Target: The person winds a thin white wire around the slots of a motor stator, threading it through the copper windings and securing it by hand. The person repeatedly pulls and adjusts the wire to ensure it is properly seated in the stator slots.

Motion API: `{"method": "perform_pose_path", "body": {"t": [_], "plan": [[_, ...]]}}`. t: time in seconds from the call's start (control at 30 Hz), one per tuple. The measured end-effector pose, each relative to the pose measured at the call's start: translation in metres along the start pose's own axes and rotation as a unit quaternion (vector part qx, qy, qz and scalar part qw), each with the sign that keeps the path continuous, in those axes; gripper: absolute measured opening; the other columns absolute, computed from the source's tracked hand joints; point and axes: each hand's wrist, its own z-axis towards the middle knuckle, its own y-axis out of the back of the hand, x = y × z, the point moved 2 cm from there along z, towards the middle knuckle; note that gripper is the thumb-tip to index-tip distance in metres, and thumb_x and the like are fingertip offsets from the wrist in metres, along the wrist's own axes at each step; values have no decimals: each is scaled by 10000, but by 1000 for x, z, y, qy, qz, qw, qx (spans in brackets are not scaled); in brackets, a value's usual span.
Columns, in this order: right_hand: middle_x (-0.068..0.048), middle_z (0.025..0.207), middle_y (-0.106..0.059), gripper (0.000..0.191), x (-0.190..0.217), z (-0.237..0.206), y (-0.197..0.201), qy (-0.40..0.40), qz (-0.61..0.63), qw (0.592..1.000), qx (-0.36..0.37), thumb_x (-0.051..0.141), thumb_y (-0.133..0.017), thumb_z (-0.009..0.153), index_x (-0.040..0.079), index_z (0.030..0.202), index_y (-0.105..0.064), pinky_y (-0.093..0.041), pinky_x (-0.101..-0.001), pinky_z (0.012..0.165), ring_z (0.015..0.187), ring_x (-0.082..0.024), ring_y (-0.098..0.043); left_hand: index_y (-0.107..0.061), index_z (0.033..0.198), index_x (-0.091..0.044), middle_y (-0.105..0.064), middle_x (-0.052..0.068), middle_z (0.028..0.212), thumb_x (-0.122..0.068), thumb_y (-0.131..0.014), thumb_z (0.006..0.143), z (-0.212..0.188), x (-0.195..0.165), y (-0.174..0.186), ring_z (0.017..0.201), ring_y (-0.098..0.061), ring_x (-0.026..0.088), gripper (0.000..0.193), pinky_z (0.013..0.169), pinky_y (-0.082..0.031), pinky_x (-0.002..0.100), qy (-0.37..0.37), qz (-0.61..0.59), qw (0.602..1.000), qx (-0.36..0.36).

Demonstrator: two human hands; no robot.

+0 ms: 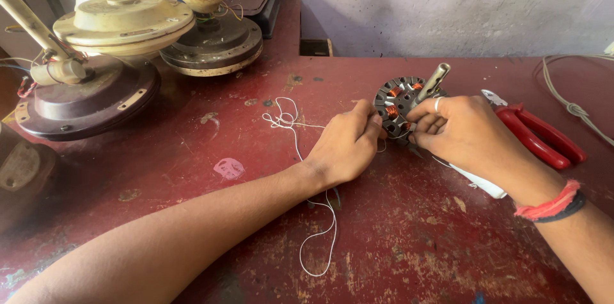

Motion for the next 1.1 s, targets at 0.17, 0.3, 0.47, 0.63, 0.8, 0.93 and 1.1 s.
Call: {"method": "perform_pose_path", "body": {"t": [0.17, 0.3, 0.47, 0.63, 0.8, 0.93, 1.1], "plan": [[-87, 774, -790, 280, 0, 1, -1, -5, -28, 999, 15, 25, -751, 788, 20, 1066, -776, -574, -301, 693, 687, -138, -722, -528, 1015, 1, -762, 154, 886, -229, -415, 1040, -1, -5, -3, 924, -733, 336, 257, 834, -534, 441, -39, 28, 999, 23], [-65, 780, -790, 368, 5, 0, 0, -3, -43, 998, 37, 67, -826, 745, 49, 1107, -757, -587, -298, 684, 684, -128, -720, -510, 1056, -18, -765, 126, 853, -224, -395, 1044, -3, -8, 0, 877, -749, 284, 236, 802, -544, 411, -34, -27, 997, 61], [-68, 765, -791, 335, 12, -2, -1, -7, -15, 1000, 20, 75, -809, 765, 49, 1095, -761, -586, -302, 682, 677, -121, -714, -499, 1056, -27, -725, 111, 732, -242, -391, 1060, -5, -11, 8, 676, -737, 219, 240, 639, -573, 374, -13, -107, 994, 23], [-109, 788, -774, 296, 15, -3, -10, 20, -68, 997, 12, 101, -790, 783, 66, 1076, -769, -571, -339, 678, 674, -179, -728, -489, 1053, -35, -693, 103, 670, -248, -389, 1072, -8, -13, 12, 550, -677, 193, 237, 529, -528, 355, -23, -125, 992, 14], [-142, 874, -758, 240, 14, -1, -15, 137, -97, 985, -30, 74, -759, 761, 47, 997, -788, -565, -373, 694, 737, -237, -740, -498, 1050, -32, -701, 98, 670, -236, -402, 1073, -8, -14, 11, 598, -708, 205, 227, 587, -544, 358, -43, -89, 995, -12], [-143, 823, -737, 194, 13, 0, -13, 96, -93, 991, -15, 116, -775, 798, 25, 969, -778, -545, -375, 680, 698, -227, -716, -520, 1050, -35, -716, 92, 701, -238, -418, 1058, -5, -11, 10, 686, -757, 223, 228, 664, -567, 373, -29, -80, 996, -27], [-102, 779, -756, 176, 16, -3, -1, 26, -58, 997, 54, 136, -783, 801, 14, 928, -775, -557, -344, 668, 688, -189, -724, -602, 1031, -28, -725, 115, 745, -243, -503, 1014, -4, -8, 6, 773, -743, 291, 238, 733, -550, 419, -27, 0, 999, -42]]}}
